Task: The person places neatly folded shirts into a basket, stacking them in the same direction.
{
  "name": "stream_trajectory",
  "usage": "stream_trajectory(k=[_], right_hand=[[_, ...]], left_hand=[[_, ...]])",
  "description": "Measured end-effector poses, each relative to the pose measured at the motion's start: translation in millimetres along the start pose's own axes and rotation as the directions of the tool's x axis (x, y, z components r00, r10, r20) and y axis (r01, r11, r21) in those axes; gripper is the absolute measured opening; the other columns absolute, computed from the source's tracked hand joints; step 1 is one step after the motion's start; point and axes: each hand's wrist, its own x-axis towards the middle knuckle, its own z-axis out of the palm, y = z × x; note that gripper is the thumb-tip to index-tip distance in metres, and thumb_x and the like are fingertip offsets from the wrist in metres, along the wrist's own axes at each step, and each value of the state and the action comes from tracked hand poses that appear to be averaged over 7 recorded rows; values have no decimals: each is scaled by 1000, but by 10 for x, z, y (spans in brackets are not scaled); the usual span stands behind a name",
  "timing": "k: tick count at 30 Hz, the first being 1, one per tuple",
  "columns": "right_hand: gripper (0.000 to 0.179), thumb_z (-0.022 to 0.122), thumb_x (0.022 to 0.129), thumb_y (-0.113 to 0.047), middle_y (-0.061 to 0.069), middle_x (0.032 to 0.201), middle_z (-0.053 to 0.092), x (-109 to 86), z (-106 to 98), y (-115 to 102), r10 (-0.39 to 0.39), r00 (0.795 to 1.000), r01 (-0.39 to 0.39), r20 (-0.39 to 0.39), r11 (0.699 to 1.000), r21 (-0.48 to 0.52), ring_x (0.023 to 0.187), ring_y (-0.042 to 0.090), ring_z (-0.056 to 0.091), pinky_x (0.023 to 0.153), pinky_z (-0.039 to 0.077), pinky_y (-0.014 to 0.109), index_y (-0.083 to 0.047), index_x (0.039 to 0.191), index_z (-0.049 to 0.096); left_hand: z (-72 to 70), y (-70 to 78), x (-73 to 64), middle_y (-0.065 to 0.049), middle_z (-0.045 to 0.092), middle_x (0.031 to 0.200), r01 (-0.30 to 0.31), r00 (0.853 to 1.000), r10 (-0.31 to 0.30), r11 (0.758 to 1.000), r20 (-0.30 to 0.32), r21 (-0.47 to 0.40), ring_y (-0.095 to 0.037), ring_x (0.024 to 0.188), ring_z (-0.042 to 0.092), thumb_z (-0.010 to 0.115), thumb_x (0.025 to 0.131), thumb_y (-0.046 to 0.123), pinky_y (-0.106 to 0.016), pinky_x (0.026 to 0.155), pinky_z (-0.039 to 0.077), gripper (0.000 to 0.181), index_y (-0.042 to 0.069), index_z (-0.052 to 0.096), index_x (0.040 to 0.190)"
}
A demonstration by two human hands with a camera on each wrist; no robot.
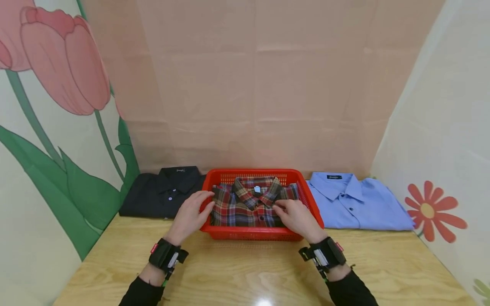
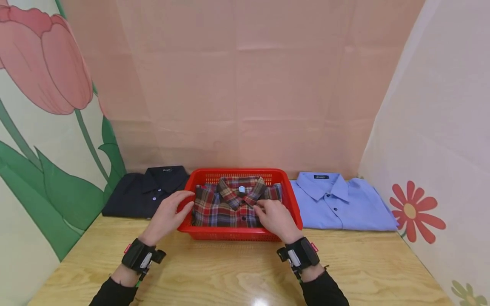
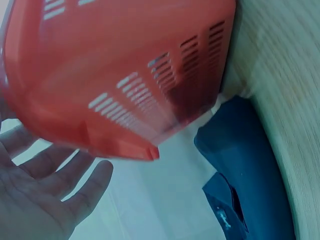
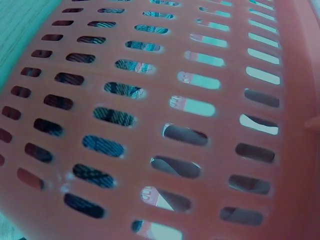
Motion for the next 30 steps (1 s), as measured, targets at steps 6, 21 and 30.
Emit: stream_trajectory(k=[6,21,30], right_hand=[[32,63,96,-27,0,66,52,-5,-17,-11,1,1000,-1,7,1000,10,58,14,48,54,41,27,-6,120,69],[34,65,95,-30,-2,64,52,-40,63,-177,-89,995,88,-54,996,-8,56,12,46,51,38,26,-8,121,70],[28,66,94,-31,3,102,74,-42,173,-409,-187,974,185,-124,982,-29,77,11,64,77,56,38,-12,113,74]], left_hand=[[-72,-50,28,-9,66,119,27,999,-26,999,23,-40,-24,106,64,64,96,20,-44,92,53,30,7,66,123],[-118,-165,-4,-9,64,126,181,982,-176,980,72,-76,-29,114,62,63,96,23,-49,97,50,36,8,63,129],[-156,-277,-15,-11,64,126,203,975,-199,978,98,-42,-29,117,60,62,97,24,-50,98,48,37,7,61,129]])
